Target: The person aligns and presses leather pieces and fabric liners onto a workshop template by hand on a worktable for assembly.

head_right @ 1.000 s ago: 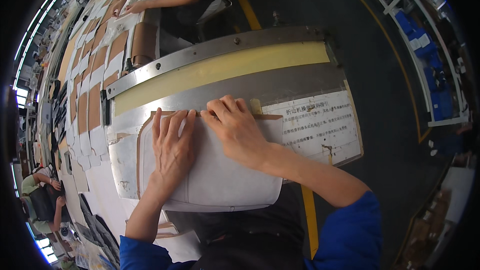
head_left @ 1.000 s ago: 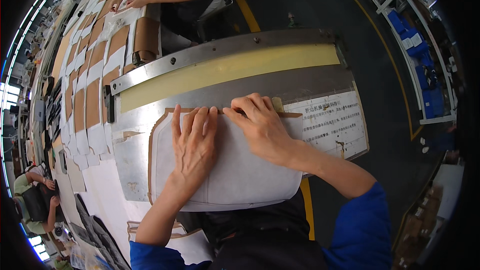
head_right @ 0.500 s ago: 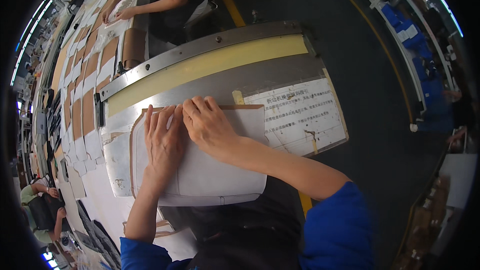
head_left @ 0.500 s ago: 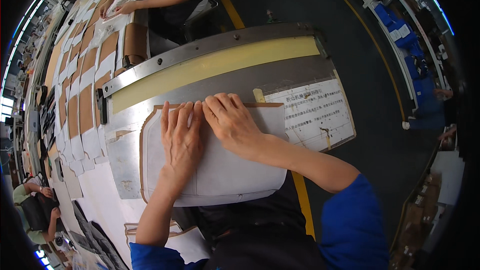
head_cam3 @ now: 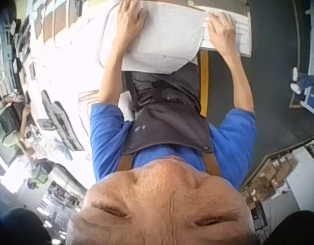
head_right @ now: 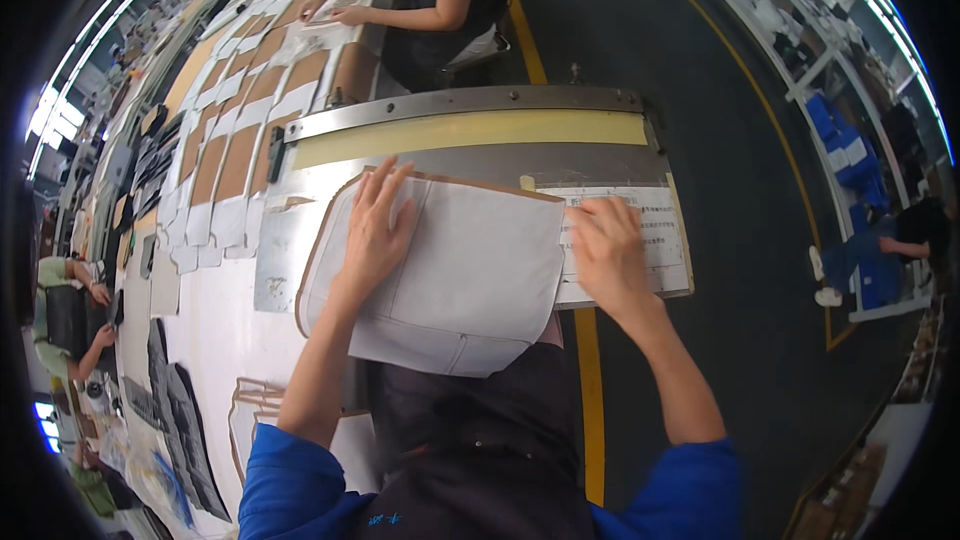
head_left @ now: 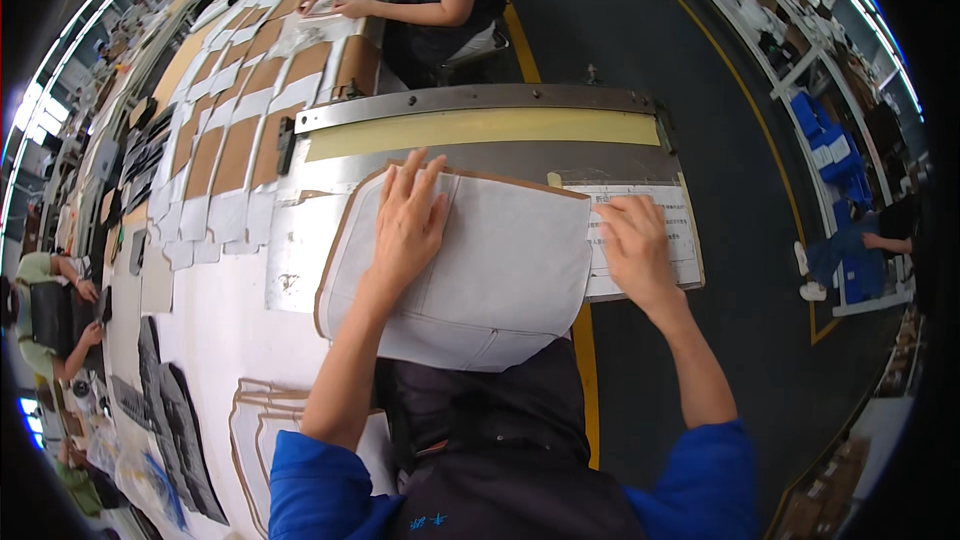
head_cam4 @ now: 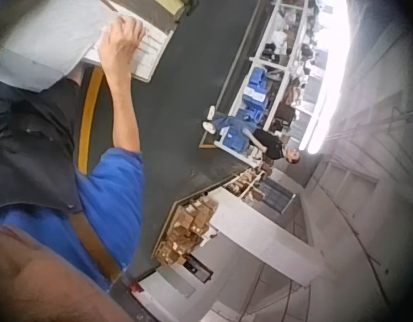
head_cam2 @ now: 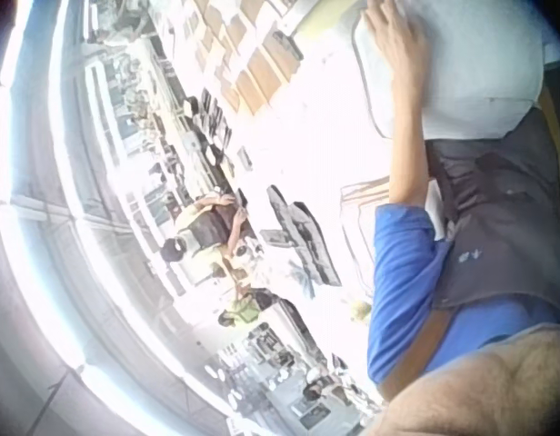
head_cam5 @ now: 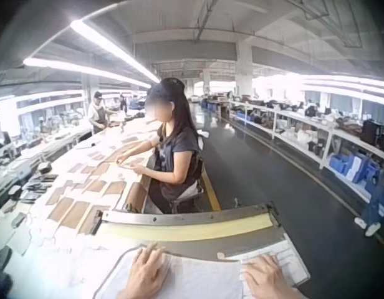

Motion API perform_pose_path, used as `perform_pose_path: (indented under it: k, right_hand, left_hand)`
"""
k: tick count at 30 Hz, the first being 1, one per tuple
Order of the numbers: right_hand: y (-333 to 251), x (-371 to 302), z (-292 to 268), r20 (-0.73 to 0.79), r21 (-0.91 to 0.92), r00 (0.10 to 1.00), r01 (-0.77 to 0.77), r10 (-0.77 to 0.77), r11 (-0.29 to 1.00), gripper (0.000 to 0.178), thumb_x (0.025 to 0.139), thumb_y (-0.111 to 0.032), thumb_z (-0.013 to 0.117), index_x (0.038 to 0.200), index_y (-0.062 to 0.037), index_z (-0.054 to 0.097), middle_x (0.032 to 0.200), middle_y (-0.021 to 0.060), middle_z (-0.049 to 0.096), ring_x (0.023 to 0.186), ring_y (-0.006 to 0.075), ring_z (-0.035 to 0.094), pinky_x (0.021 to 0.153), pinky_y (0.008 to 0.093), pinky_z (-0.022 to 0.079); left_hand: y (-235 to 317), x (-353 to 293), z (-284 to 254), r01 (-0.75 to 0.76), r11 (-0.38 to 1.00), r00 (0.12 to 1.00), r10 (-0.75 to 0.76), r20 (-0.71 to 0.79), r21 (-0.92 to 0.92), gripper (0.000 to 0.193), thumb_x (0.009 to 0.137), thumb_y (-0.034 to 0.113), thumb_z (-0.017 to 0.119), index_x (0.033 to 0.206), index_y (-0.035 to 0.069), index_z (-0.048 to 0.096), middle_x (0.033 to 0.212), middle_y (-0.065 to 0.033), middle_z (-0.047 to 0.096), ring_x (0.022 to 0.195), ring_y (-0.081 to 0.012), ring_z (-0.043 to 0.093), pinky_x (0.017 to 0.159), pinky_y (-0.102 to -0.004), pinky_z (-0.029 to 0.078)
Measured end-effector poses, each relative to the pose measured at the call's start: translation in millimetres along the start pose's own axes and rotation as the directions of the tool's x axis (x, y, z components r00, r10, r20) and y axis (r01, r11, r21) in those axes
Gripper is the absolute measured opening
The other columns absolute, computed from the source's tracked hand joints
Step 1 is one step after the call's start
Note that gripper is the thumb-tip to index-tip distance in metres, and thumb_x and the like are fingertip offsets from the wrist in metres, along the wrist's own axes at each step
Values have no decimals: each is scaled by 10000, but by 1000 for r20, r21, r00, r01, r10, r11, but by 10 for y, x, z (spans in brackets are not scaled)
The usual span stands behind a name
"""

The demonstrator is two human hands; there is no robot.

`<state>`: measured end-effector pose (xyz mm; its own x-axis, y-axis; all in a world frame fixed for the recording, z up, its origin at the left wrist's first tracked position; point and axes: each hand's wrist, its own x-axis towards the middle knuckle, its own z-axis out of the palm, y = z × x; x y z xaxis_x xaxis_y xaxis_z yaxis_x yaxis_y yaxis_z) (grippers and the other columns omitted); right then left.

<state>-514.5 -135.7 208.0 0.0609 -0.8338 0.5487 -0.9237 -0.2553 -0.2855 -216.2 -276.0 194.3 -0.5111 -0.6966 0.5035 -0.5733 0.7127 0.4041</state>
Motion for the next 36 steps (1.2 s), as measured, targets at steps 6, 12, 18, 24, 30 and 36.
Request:
perform_pose_path:
  k: [6,12,18,24,30,36]
  right_hand:
    - [-252,744,676,161,63,986,-55,44,996,379,881,-232,810,1186,-49,682,1159,104,621,1159,288,575,991,448,454]
    - [-209,1048,795,424,114,898,-178,114,977,392,847,-337,837,1010,-44,635,1058,106,692,1022,327,664,930,451,496]
    - [53,578,329,346,405,896,-409,277,818,182,929,-169,752,870,-14,676,736,77,674,713,186,658,677,349,502]
    - [53,-3,-38,216,328,806,-592,551,736,198,897,-157,775,825,-14,659,768,116,702,741,301,683,704,423,512]
    - [15,-344,-8,-10,-5,930,-368,368,930,289,850,-214,849,838,-73,597,826,49,593,846,277,558,871,424,419]
    - [409,14,206,-72,108,906,-408,416,907,192,860,-163,813,819,-103,635,853,12,654,902,259,595,864,439,402]
  left_hand:
    - [149,-1036,-392,593,792,537,-525,-660,-147,583,1003,107,671,1534,-3,457,1611,-248,360,1532,-386,316,1248,-498,261]
    - [-54,-1944,-638,708,406,397,-906,-149,-578,424,1008,256,736,1284,-51,638,1061,-107,667,1005,-173,604,893,-321,485]
    - [58,-1189,-1084,511,823,745,-567,-351,-247,303,970,241,788,908,-49,727,752,-35,667,729,-106,546,685,-309,452]
    - [-382,597,-806,231,921,972,-202,-122,315,240,916,250,756,980,20,732,972,-168,725,1022,-377,676,962,-505,471]
    - [261,745,551,-147,989,986,148,-73,18,350,846,34,761,1188,80,705,1223,-109,685,1117,-339,644,985,-461,497]
    - [905,557,1038,-351,922,930,364,54,-166,321,889,33,700,1211,39,704,1283,-80,678,1164,-286,643,961,-412,511]
